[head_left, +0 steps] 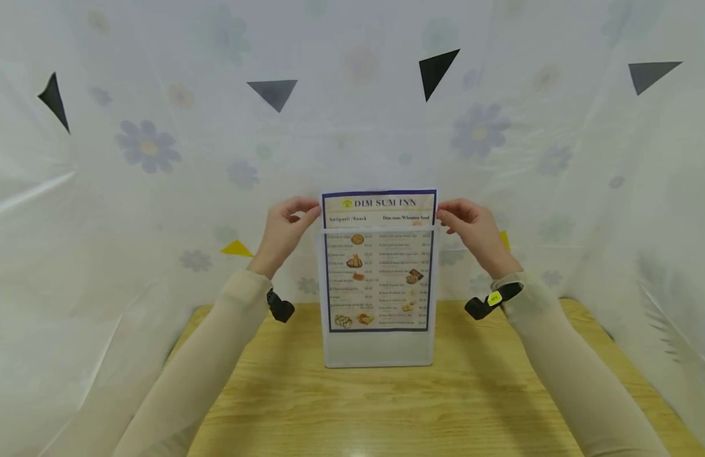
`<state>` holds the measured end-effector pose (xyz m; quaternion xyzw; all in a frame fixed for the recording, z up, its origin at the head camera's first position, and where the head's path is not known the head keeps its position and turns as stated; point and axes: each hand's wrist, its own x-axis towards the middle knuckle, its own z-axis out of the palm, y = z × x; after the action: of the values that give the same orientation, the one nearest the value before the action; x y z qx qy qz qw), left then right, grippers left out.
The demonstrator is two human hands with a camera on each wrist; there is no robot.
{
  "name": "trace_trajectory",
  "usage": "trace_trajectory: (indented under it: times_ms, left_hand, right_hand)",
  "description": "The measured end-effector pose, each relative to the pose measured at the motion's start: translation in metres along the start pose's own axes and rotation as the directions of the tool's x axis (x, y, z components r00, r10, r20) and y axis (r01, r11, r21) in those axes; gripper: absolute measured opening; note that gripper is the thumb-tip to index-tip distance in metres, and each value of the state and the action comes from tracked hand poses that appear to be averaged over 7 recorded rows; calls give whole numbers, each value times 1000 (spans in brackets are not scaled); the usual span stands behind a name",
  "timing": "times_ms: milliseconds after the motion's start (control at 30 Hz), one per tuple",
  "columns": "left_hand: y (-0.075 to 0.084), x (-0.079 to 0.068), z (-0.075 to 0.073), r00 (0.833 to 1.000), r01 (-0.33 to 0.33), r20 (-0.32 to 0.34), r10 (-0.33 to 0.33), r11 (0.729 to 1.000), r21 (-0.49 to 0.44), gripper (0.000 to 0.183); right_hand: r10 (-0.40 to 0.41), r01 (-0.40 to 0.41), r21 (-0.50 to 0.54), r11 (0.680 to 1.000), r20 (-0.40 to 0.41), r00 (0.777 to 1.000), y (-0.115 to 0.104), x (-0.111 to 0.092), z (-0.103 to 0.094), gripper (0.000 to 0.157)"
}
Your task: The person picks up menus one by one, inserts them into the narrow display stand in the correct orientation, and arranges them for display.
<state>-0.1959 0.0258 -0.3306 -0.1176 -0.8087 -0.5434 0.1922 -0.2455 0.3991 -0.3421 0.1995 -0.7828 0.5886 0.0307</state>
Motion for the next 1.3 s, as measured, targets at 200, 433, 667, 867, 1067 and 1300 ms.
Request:
trace_trajectory:
  times_ms: [200, 433, 667, 867, 1067, 1300]
  left_hand:
    - [-2, 0, 0, 1000, 24, 8, -24, 1000, -6, 22]
    - [-1, 1, 2, 999, 50, 7, -50, 999, -8, 24]
    - [3, 5, 0, 999, 32, -10, -32, 999, -20, 24]
    - [10, 12, 0, 1000, -5, -6, 5, 1000, -22, 26]
    - [15, 15, 2, 1000, -17, -13, 17, 999, -27, 27]
    - [17, 18, 2, 1000, -13, -1, 13, 999, -33, 25]
  right_hand:
    - [-4, 4, 0, 1000, 2, 1000, -7, 7, -3, 38]
    - [-19, 19, -15, 1000, -8, 1000, -17, 15, -4, 33]
    - [-15, 15, -35, 999, 8, 1000, -21, 17, -6, 33]
    - [-6, 7, -41, 999, 23, 1000, -21, 17, -8, 34]
    - [16, -13, -68, 998, 41, 999, -20, 17, -9, 35]
    - [12, -9, -72, 997, 41, 999, -18, 18, -11, 36]
